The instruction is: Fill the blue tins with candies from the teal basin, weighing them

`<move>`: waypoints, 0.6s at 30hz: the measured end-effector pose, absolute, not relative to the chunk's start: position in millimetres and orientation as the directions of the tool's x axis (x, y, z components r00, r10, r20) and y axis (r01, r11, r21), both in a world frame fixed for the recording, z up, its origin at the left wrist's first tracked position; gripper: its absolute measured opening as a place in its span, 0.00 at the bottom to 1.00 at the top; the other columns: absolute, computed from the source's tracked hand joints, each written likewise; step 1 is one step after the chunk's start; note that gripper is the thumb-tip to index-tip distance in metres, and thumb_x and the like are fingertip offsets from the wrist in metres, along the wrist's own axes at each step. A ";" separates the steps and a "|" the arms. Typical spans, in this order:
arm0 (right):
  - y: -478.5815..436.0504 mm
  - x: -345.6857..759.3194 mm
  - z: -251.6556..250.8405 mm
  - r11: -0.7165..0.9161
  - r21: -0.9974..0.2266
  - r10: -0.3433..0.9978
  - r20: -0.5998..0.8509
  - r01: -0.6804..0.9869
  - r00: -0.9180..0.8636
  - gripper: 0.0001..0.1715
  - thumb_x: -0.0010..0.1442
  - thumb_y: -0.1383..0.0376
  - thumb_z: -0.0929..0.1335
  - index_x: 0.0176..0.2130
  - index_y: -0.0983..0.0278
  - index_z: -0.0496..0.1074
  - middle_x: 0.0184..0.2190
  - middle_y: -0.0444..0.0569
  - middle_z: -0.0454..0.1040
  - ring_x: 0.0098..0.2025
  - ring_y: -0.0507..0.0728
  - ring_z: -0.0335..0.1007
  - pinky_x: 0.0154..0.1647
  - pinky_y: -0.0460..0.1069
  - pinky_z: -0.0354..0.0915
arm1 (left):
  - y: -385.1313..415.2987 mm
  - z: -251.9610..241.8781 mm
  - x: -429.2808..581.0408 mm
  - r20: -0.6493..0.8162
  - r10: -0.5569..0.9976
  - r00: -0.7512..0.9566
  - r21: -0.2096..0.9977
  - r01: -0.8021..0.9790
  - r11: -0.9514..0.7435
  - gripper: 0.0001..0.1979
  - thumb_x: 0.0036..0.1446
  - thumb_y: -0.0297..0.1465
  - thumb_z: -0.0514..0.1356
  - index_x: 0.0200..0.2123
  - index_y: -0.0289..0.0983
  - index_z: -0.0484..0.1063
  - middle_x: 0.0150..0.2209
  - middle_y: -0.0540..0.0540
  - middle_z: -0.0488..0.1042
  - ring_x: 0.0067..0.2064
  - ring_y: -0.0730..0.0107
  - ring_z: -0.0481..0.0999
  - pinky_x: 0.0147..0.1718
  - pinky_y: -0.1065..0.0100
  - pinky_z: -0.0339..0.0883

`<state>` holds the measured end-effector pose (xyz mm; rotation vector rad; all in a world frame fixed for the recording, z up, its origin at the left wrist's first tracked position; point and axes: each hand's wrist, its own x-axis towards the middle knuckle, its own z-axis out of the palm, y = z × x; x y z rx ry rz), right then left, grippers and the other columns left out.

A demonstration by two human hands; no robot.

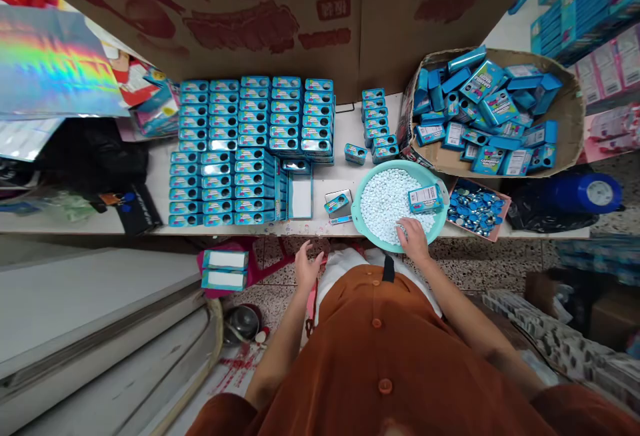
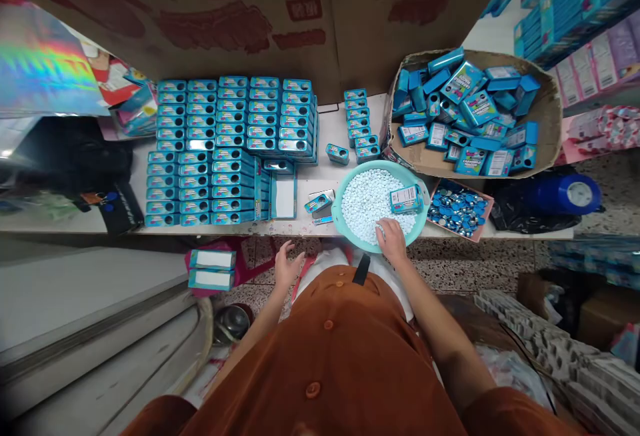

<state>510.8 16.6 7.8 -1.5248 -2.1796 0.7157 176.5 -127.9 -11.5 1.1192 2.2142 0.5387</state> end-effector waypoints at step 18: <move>-96.1 433.0 27.8 -0.026 -0.495 0.961 0.226 0.869 0.157 0.15 0.65 0.62 0.61 0.44 0.64 0.72 0.43 0.56 0.75 0.49 0.61 0.66 0.53 0.59 0.63 | 23.3 21.2 156.0 -0.092 0.981 0.173 0.496 0.862 -0.106 0.32 0.58 0.42 0.58 0.61 0.35 0.53 0.59 0.35 0.63 0.62 0.53 0.59 0.60 0.55 0.56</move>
